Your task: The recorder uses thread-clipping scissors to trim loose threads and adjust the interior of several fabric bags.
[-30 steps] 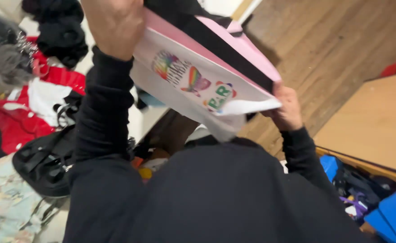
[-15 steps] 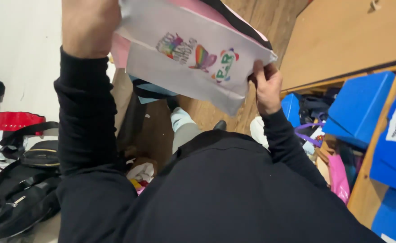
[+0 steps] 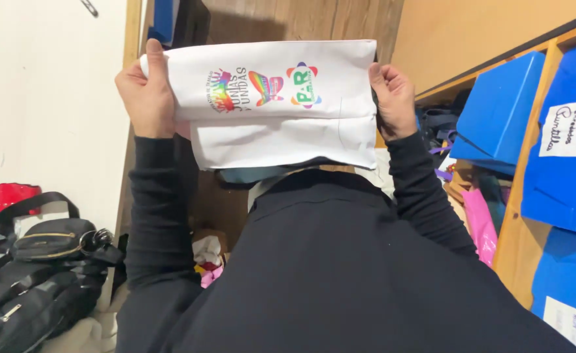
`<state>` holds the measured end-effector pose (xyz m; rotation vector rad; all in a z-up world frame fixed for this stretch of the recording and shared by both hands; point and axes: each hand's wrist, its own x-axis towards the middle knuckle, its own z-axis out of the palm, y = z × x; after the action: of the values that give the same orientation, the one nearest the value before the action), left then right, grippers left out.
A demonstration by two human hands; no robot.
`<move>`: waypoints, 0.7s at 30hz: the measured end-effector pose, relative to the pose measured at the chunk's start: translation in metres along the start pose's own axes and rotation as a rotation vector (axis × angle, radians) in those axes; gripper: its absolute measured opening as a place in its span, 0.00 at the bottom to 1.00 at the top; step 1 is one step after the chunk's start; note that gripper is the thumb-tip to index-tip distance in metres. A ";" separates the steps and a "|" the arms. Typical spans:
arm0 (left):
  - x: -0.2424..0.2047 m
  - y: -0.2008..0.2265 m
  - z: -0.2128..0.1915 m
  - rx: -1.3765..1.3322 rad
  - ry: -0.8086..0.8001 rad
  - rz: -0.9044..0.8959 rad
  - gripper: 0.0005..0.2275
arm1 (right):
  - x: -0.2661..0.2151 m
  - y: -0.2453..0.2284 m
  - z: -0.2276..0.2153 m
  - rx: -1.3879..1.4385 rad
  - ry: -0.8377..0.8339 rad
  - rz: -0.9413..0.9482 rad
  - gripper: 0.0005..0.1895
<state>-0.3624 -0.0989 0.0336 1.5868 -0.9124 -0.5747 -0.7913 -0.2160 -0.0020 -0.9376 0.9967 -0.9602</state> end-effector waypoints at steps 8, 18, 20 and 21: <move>-0.018 -0.026 -0.006 -0.276 -0.017 -0.210 0.21 | -0.047 0.076 -0.007 -0.293 -0.362 0.641 0.18; -0.017 -0.051 -0.048 -0.015 0.205 -0.182 0.24 | -0.028 0.074 0.027 0.063 -0.416 0.267 0.15; -0.025 -0.040 -0.036 0.130 0.304 -0.180 0.27 | -0.024 0.026 0.059 0.192 -0.364 0.355 0.15; -0.039 -0.024 -0.023 0.127 0.301 -0.182 0.27 | -0.023 0.025 0.059 0.190 -0.359 0.355 0.15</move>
<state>-0.3614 -0.0528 0.0108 1.8251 -0.5923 -0.3942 -0.7365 -0.1762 -0.0043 -0.7109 0.7195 -0.5516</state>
